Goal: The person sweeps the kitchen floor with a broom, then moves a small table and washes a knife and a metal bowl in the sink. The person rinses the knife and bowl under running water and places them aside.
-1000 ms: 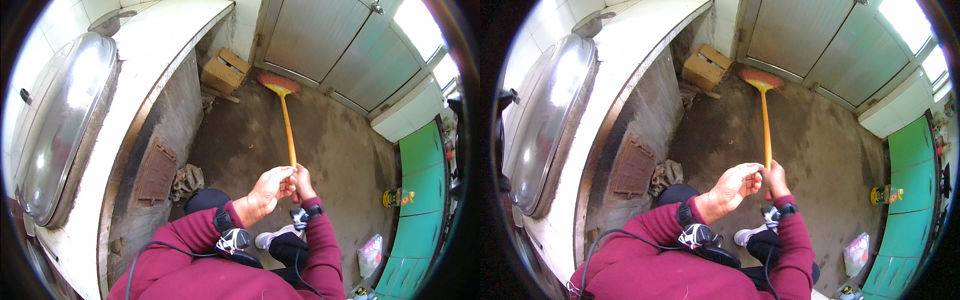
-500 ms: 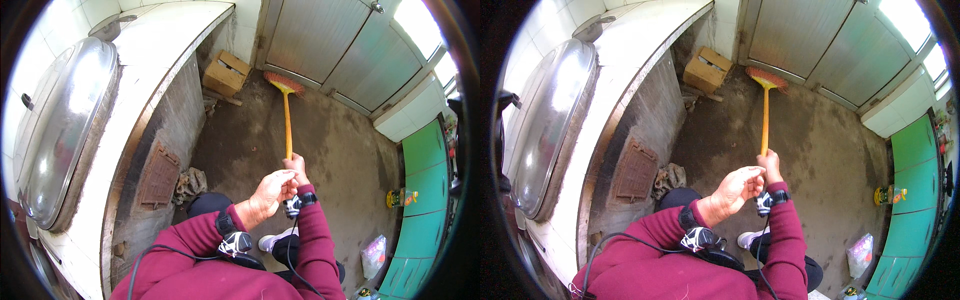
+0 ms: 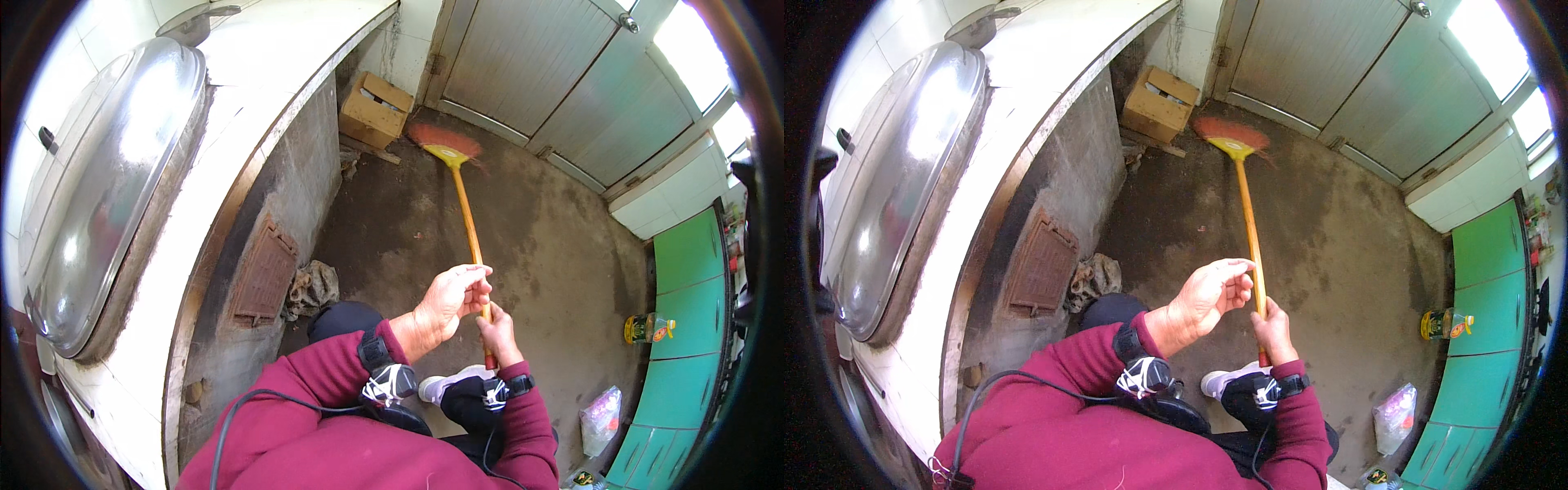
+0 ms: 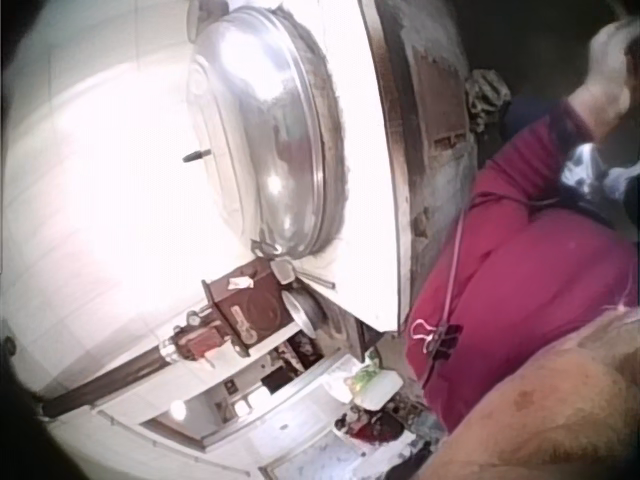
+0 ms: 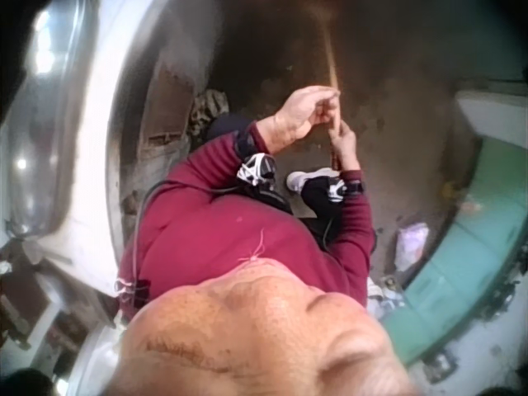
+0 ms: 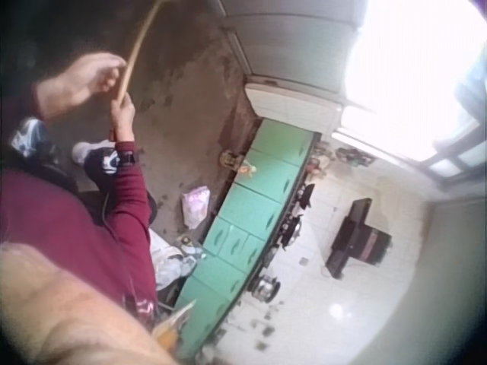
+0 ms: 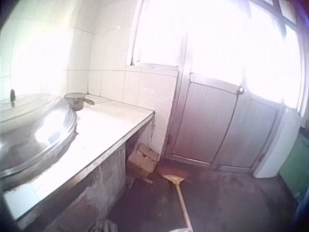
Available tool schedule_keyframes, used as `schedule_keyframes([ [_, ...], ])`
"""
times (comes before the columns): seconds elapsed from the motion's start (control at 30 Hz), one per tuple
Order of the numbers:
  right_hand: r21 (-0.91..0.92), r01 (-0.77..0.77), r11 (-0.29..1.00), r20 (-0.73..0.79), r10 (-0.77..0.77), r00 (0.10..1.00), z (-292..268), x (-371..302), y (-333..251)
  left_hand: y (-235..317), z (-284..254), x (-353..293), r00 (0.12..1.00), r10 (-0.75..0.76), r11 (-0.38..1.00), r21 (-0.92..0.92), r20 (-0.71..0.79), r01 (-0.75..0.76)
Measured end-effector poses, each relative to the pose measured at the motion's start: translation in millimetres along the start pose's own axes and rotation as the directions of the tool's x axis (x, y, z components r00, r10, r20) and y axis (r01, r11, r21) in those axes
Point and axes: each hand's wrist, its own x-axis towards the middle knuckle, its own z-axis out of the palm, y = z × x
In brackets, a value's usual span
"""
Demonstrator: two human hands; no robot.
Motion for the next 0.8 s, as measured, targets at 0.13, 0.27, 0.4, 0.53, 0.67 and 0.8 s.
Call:
schedule_keyframes([
  [0.13,-0.323,0.058,0.945,-0.072,-0.086,0.994,17,-17,-7,-4,-2,3,1.0,0.023,0.999,0.022,-0.02,-0.023],
  [0.27,-0.32,0.243,0.916,0.0,-0.257,0.966,18,-11,-25,-8,-4,10,0.999,0.023,0.998,0.057,-0.049,-0.02],
  [0.4,-0.064,0.217,0.974,0.037,-0.215,0.976,-12,-21,-33,-6,-9,11,0.995,0.048,0.995,0.094,-0.087,-0.04],
  [0.53,0.041,0.082,0.996,0.014,-0.082,0.997,-45,-75,-10,-3,-12,7,0.993,0.077,0.993,0.096,-0.094,-0.068],
  [0.67,-0.117,0.031,0.993,0.081,-0.022,0.997,-107,-157,17,-6,-9,7,0.998,-0.009,0.997,0.074,-0.066,0.014],
  [0.8,-0.143,-0.241,0.96,0.192,0.266,0.945,-141,-230,36,-13,-7,6,0.999,-0.034,0.998,0.049,-0.03,0.035],
])
